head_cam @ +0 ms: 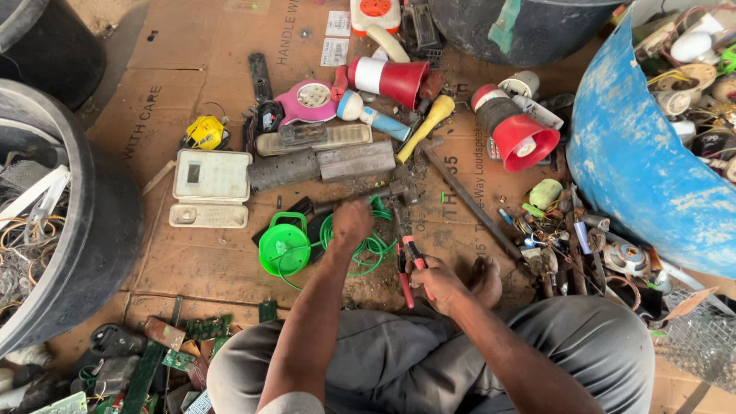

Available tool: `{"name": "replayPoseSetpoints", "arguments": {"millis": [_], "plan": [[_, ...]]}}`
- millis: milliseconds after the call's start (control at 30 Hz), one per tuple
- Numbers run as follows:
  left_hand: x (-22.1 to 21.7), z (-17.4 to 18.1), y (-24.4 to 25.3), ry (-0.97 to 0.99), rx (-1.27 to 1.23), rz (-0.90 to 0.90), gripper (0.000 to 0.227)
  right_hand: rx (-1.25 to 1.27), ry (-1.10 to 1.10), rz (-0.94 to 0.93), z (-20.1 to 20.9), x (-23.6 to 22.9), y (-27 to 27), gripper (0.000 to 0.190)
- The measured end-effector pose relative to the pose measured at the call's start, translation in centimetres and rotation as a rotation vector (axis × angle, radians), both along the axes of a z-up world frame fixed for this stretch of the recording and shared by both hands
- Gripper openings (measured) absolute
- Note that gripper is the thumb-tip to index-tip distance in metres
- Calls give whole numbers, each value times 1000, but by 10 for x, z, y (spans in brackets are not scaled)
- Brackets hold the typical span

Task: The person sits on a cardboard-covered floor and dismantles various electronic waste items. They use pliers to strip a green wire and a hammer to break apart a black plastic casing and a circuit board, separating components.

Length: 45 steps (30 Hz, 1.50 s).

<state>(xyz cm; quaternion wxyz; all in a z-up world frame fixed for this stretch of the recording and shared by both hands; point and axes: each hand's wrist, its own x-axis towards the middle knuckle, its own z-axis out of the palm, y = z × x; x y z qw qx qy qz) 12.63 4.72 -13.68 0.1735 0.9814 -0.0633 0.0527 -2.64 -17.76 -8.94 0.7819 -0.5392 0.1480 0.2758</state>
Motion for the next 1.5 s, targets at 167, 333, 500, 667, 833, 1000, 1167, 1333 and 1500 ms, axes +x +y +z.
{"name": "replayPoseSetpoints", "arguments": {"millis": [167,333,500,667,833,1000,1167,1333,1500], "plan": [[-33,99,-6,-89,-298,-75,23,212,10,45,35,11,-1,25],[-59,132,-18,-93,-208,-136,40,176,12,9,46,3,-2,23],[-73,131,-17,-107,-152,-174,46,47,-114,94,27,0,-10,21],[-81,133,-9,-94,-172,-256,46,36,-113,76,25,-6,-11,17],[-79,125,0,-205,-393,-339,25,39,-122,114,51,-15,-5,43],[-83,125,-2,-185,-440,-432,24,-89,-91,189,66,-20,-1,56],[-91,131,-9,-163,-384,-428,27,-158,18,123,53,-17,0,56],[-94,138,-9,-70,-313,-388,31,-83,-58,181,43,-11,-6,58],[-91,141,-9,32,-218,-371,32,-199,-125,240,66,-12,-9,70]]}}
